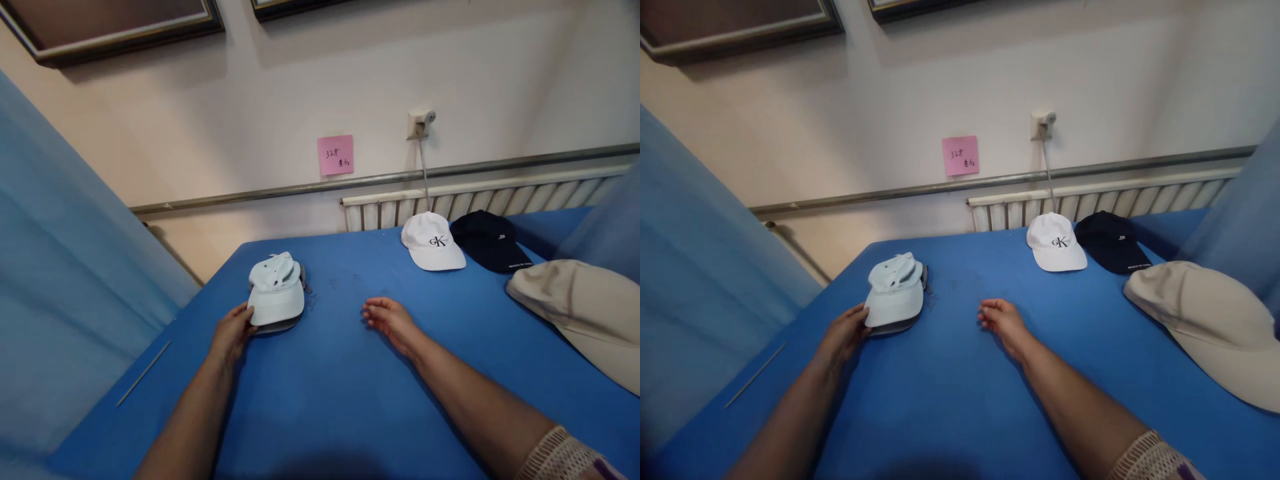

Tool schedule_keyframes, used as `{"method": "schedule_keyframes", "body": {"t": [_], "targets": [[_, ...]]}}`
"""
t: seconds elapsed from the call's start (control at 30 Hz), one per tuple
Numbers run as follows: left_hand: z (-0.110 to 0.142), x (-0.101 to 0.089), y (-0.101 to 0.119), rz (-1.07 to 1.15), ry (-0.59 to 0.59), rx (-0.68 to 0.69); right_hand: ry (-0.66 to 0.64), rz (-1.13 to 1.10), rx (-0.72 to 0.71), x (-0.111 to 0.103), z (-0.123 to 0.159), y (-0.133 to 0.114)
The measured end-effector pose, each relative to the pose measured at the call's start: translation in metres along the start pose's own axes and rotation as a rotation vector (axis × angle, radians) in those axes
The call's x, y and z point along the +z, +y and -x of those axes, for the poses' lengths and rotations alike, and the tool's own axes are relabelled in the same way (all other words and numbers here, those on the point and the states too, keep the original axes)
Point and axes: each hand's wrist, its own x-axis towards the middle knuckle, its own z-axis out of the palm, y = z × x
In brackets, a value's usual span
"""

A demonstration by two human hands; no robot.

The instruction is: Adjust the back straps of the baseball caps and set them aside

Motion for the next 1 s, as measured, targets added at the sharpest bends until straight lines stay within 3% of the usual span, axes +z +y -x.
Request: {"method": "schedule_keyframes", "body": {"t": [0.1,0.2,0.37,0.47,0.53,0.6,0.7,0.77,0.83,0.9,1.0], "targets": [[-0.005,0.001,-0.008,-0.122,0.049,0.095,0.391,-0.100,-0.209,-0.027,-0.022,-0.019],[-0.009,0.003,-0.018,-0.291,0.160,0.236,0.538,-0.166,-0.290,-0.065,-0.043,-0.047],[-0.004,0.007,-0.019,-0.495,0.339,0.415,0.601,-0.215,-0.357,-0.112,-0.064,-0.081],[0.016,0.023,-0.013,-0.633,0.414,0.676,0.588,-0.216,-0.377,-0.125,-0.073,-0.088],[0.036,0.044,-0.012,-0.706,0.353,0.911,0.614,-0.208,-0.393,-0.130,-0.079,-0.090],[0.056,0.073,-0.017,-0.672,0.172,0.999,0.682,-0.188,-0.419,-0.134,-0.084,-0.090],[0.081,0.123,-0.038,-0.576,-0.163,0.910,0.788,-0.131,-0.463,-0.137,-0.084,-0.089],[0.090,0.154,-0.054,-0.448,-0.349,0.738,0.791,-0.082,-0.475,-0.138,-0.079,-0.089],[0.092,0.177,-0.068,-0.276,-0.497,0.475,0.730,-0.035,-0.462,-0.137,-0.070,-0.089],[0.089,0.189,-0.073,-0.087,-0.573,0.208,0.634,0.008,-0.425,-0.134,-0.061,-0.089],[0.081,0.187,-0.070,0.205,-0.676,-0.083,0.520,0.075,-0.364,-0.128,-0.050,-0.088]]}}
